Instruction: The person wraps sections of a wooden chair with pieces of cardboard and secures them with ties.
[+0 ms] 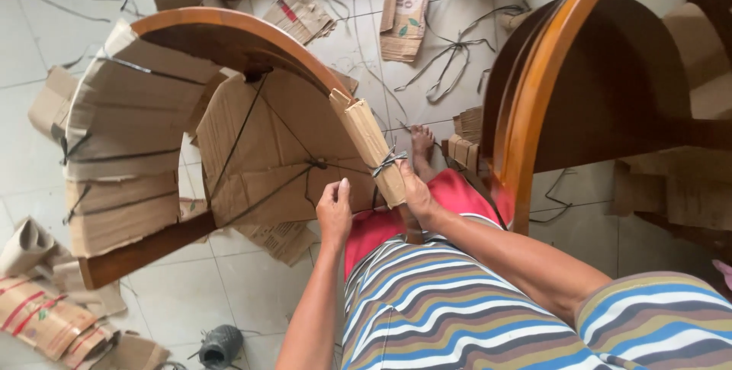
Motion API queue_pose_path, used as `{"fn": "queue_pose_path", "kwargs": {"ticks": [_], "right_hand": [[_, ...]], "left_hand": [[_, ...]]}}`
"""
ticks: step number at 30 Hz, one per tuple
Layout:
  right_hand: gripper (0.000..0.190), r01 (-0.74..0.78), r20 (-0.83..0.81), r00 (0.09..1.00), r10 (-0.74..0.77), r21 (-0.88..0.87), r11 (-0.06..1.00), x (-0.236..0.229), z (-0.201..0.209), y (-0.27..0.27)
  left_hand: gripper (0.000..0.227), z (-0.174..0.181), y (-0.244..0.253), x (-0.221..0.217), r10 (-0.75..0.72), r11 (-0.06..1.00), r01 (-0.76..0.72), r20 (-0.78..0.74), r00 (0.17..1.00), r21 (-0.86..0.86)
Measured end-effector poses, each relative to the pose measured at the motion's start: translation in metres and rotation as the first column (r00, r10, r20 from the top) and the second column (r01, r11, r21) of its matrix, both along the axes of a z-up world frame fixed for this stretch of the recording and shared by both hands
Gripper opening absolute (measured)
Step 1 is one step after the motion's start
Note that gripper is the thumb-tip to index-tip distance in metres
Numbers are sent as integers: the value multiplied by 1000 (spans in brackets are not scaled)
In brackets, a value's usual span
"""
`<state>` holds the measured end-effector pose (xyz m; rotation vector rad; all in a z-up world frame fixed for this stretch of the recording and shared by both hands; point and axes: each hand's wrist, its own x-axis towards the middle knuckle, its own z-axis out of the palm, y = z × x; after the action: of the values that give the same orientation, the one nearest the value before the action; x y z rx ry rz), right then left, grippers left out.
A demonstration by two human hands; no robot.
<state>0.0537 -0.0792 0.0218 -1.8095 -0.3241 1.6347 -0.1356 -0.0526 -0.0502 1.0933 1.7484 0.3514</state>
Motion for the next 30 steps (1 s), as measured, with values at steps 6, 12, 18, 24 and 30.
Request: {"fn": "queue_pose_path", "kwargs": {"ticks": [6, 12, 18, 24, 30], "right_hand": [[65, -26, -40, 999, 28, 37, 999, -19, -112, -51], [65, -81, -13, 997, 82, 62, 995, -18, -89, -49], [58, -139, -1, 990, 140, 105, 985, -10, -117, -71], [54, -175, 21, 985, 173, 168, 970, -7, -99, -62], [48, -222, 52, 975, 216, 307, 925, 8, -72, -41]], "left_hand": [[40, 24, 13, 17, 73, 996, -79, 112, 991, 46], [49, 44, 37, 39, 51, 990, -67, 129, 990, 124], [69, 68, 74, 82, 26, 966, -64, 151, 988, 249], [93, 18, 84, 108, -5, 912, 35, -74, 997, 409], [100, -10, 76, 122, 54, 909, 24, -175, 983, 416]]}}
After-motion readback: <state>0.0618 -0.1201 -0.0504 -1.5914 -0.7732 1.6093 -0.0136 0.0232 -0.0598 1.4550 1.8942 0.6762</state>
